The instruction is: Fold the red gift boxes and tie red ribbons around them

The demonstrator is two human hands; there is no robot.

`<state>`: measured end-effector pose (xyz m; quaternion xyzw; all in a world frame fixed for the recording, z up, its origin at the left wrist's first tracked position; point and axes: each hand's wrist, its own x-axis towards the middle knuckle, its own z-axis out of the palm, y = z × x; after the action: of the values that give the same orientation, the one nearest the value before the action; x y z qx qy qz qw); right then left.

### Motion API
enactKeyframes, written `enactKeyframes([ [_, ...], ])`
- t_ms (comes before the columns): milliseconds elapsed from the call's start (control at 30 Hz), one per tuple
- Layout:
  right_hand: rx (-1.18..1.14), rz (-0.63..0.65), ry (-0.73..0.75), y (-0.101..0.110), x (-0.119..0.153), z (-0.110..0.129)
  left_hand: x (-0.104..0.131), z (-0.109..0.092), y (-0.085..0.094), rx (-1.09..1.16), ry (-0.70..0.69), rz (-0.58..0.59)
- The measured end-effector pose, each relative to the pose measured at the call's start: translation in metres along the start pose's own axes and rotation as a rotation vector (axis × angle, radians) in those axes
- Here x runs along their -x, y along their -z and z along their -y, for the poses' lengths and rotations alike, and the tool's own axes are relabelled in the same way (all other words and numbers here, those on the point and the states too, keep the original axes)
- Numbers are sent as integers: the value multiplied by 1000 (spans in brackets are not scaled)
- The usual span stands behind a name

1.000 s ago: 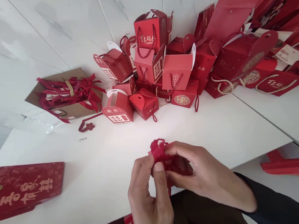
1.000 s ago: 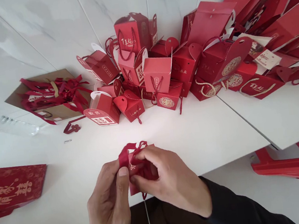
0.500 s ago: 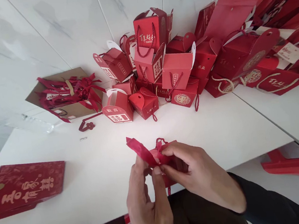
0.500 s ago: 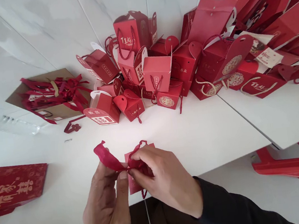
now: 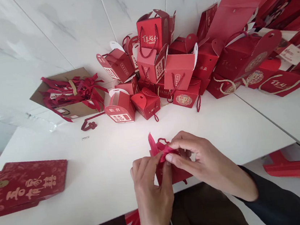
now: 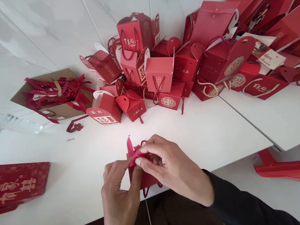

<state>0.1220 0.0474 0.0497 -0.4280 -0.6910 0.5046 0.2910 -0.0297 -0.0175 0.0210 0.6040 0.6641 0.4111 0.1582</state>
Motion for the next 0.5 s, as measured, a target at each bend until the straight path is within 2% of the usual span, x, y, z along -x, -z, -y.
enactKeyframes([
  [100, 44, -82, -9, 6, 3, -2, -1, 0, 2, 84, 65, -27],
  [333, 365, -292, 32, 10, 15, -13, 4, -4, 9, 356, 354, -98],
  [433, 359, -342, -41, 7, 17, -16, 3, -11, 12, 308, 441, -213],
  [500, 351, -326, -62, 7, 17, -15, 2, -15, 15, 220, 430, -286],
])
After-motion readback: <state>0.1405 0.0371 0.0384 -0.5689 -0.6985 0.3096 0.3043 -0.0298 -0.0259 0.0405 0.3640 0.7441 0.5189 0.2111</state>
